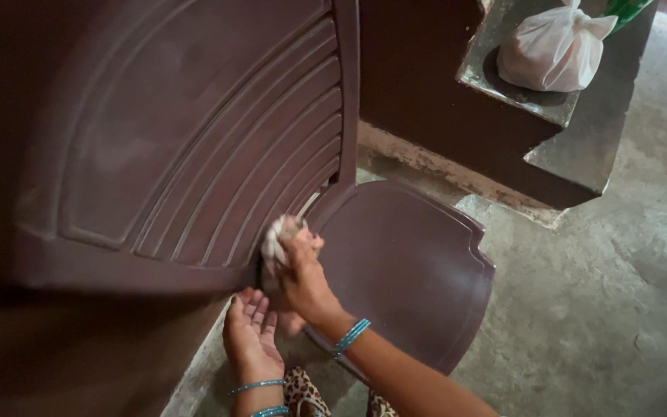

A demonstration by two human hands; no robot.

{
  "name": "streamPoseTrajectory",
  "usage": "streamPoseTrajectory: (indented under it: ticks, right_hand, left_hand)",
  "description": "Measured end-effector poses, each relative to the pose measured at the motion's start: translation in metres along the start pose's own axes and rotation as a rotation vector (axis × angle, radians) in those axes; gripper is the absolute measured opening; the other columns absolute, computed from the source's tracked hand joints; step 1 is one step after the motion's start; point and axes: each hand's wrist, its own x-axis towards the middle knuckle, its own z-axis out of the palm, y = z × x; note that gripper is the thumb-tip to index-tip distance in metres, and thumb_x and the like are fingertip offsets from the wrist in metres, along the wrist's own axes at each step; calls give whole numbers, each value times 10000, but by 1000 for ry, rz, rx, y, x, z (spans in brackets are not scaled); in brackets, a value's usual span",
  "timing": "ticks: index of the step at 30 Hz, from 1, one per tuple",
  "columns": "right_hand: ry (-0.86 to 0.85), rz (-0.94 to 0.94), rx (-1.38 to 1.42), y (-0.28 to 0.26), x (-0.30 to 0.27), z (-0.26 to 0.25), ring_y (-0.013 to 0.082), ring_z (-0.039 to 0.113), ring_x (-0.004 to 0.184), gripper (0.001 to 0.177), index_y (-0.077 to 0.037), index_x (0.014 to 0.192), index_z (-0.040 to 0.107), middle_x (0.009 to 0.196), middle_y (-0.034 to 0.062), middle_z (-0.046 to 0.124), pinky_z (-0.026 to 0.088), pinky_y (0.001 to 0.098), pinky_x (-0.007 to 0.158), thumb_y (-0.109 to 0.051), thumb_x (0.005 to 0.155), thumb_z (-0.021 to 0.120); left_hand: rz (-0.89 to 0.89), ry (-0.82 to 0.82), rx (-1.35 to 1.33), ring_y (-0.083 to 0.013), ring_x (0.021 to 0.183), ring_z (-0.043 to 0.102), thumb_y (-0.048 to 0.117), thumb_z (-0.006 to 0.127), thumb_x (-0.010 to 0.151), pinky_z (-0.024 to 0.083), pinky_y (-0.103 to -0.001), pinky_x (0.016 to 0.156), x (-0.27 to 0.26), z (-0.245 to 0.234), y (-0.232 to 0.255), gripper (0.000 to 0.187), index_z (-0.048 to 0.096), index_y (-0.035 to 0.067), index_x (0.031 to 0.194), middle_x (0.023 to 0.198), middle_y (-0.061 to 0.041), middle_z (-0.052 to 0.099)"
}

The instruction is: The person removes a cushion from a rolling chair and places it aside. They then pick up and move plastic bags and small items from a brown plastic chair. Finally, they wipe the brown plastic chair with a cloth.

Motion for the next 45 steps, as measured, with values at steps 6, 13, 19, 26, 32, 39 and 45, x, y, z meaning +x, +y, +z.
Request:
streamPoseTrajectory:
  ticks: [6,13,19,26,32,39,45]
  right_hand:
    - [-79,-357,40,-72,-13,-3,517,435,1387,801,-98,1588,379,1469,334,407,388,481,1181,70,855,655]
    - [-168,50,-64,-69,14,-25,485,500,1314,879,-132,1561,364,1454,317,373,497,445,1064,84,758,650]
    - [-242,-174,37,-83,-6,-16,489,325,1483,791,-124,1631,315,1544,309,340,373,475,1174,-15,944,693]
    - [-57,-161,-21,-85,35,-15,525,304,1441,1060,-132,1629,136,1558,341,249,338,480,1188,44,773,736]
    - [152,-71,-104,-69,82,-25,511,214,1516,1160,-168,1640,119,1627,342,159,330,469,1193,166,688,692]
    - [365,147,-141,-59,133,-52,512,285,1475,1006,-241,1651,74,1647,301,194,368,484,1165,120,858,577]
    - [448,220,-119,-34,148,-56,545,260,1463,1093,-262,1642,-10,1610,347,146,341,510,1160,119,790,559]
  left_hand:
    - [-52,-51,-127,-196,1127,654,413,464,968,487,-408,1007,-9,11,7,461,621,136,1302,1260,-28,685]
    - [-41,-25,6,-150,1113,617,441,444,1015,449,-328,932,-12,19,13,556,582,79,1413,1322,-39,657]
    - [-89,-17,-71,-205,1290,596,456,438,1001,484,-352,1048,-23,44,28,572,538,104,1441,1447,-50,612]
    - [-125,-162,3,-165,1263,585,471,464,971,463,-355,1024,-20,66,47,593,511,147,1466,1486,-22,575]
    - [-127,-267,109,-162,1206,534,518,421,1013,402,-346,1025,3,83,54,622,528,81,1443,1421,-61,562]
    - [-119,-387,231,-160,1229,542,537,364,1002,383,-337,1002,6,106,70,655,556,72,1421,1433,-63,617]
    - [-111,-376,281,-194,1333,527,532,367,991,357,-369,1090,5,122,78,655,554,76,1423,1456,-58,604]
